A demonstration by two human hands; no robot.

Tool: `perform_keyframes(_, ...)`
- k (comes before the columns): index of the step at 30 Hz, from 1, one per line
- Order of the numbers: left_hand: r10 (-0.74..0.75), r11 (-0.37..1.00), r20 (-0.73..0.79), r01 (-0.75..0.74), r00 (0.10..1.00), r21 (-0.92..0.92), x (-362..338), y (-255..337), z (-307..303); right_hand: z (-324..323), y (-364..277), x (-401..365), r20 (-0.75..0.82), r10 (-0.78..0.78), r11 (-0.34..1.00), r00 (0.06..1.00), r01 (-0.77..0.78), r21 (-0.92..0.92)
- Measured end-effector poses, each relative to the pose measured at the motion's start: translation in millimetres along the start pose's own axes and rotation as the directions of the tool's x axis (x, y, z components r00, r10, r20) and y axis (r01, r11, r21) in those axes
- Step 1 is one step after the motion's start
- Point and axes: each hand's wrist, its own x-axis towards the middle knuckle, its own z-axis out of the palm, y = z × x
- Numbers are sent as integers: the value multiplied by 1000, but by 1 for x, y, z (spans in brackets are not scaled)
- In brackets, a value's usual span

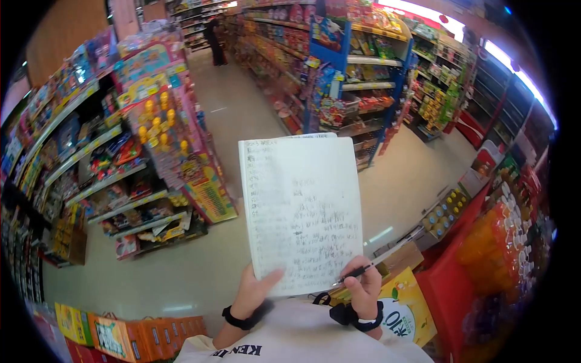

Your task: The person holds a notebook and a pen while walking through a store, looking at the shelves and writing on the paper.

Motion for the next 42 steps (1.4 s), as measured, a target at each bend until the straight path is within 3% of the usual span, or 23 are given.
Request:
perform_keyframes(4,-77,997,148,77,986,8,61,-14,27,-27,15,25,-165,-6,999,986,-2,-51)
perform_keyframes(5,-93,996,181,90,979,25,75,-19,34,-37,24,30,-187,-72,995,980,58,-81)
perform_keyframes(8,-142,990,278,131,950,59,124,-29,51,-44,24,58,-357,-3,1000,934,0,-8)
perform_keyframes(14,-189,982,487,161,853,100,243,-36,81,-57,40,136,-571,39,992,820,37,121)
perform_keyframes(17,-216,976,569,185,793,114,304,-21,105,-80,59,173,-511,-147,988,847,98,-122)
perform_keyframes(21,-189,979,650,193,736,67,369,-17,136,-96,80,221,-562,-252,963,788,144,-230)
perform_keyframes(25,-276,956,685,266,675,122,416,-28,155,-98,82,259,-742,-60,998,667,53,-33)
perform_keyframes(28,-341,933,680,326,649,156,445,-42,174,-114,86,287,-783,18,1000,621,-16,10)
perform_keyframes(32,-376,919,674,350,636,183,486,-59,208,-165,121,304,-672,-105,991,733,22,-131)
perform_keyframes(35,-355,928,688,326,633,179,516,-80,243,-210,138,326,-631,-186,963,753,11,-270)
perform_keyframes(38,-317,940,695,309,645,142,544,-101,295,-247,126,368,-798,-60,998,600,54,-34)
perform_keyframes(42,-267,959,734,247,624,138,583,-120,386,-339,113,406,-795,-116,993,596,74,-89)
